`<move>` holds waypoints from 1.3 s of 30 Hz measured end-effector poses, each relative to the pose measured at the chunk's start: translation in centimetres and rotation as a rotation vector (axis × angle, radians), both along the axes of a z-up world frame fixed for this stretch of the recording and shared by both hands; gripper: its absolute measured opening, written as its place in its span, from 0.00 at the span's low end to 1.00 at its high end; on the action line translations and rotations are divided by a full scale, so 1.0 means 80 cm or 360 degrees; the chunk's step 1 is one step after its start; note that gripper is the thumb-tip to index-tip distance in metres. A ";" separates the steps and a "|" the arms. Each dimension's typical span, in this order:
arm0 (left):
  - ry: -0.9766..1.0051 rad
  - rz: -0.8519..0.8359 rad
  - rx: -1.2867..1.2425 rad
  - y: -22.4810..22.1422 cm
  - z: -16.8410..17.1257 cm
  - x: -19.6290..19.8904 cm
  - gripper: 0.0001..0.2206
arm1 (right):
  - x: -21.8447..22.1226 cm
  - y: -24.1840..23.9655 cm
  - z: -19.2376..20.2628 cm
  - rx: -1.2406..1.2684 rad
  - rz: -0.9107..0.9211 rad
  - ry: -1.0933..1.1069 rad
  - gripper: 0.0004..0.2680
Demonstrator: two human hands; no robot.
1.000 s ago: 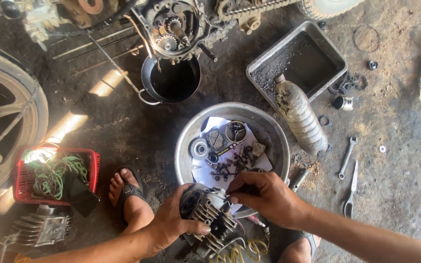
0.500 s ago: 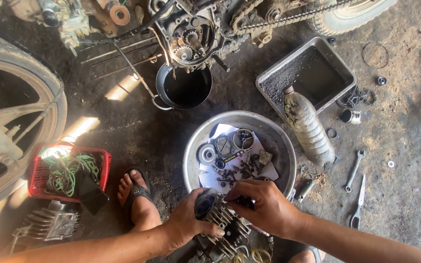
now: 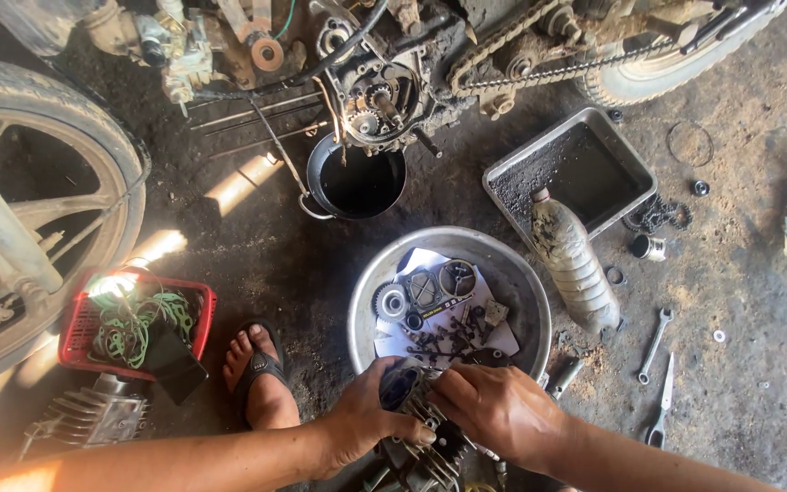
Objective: The recorder is repairing and cleaning components of a motorcycle engine in a workshop environment.
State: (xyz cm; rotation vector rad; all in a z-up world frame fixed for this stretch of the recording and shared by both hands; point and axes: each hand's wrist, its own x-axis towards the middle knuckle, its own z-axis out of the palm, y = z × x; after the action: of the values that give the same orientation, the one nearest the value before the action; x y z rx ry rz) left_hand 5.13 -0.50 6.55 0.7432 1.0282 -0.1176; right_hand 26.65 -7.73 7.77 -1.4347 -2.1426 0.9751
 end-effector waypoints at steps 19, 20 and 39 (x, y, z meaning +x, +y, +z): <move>-0.0039 -0.0010 0.0017 -0.002 0.008 0.006 0.50 | -0.006 0.018 0.027 -0.0164 0.0095 -0.0521 0.11; -0.0034 -0.0028 -0.0039 -0.001 0.010 0.006 0.50 | -0.004 0.015 0.020 -0.0096 0.0101 -0.0458 0.10; -0.0162 -0.0051 -0.0061 -0.005 0.017 0.010 0.47 | 0.001 0.004 0.022 -0.0090 0.0025 -0.0415 0.12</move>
State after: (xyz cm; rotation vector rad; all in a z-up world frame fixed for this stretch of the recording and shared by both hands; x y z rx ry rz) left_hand 5.96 -0.90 7.94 0.7242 0.9150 -0.1256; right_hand 26.74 -7.44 9.57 -1.6543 -2.3280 0.9031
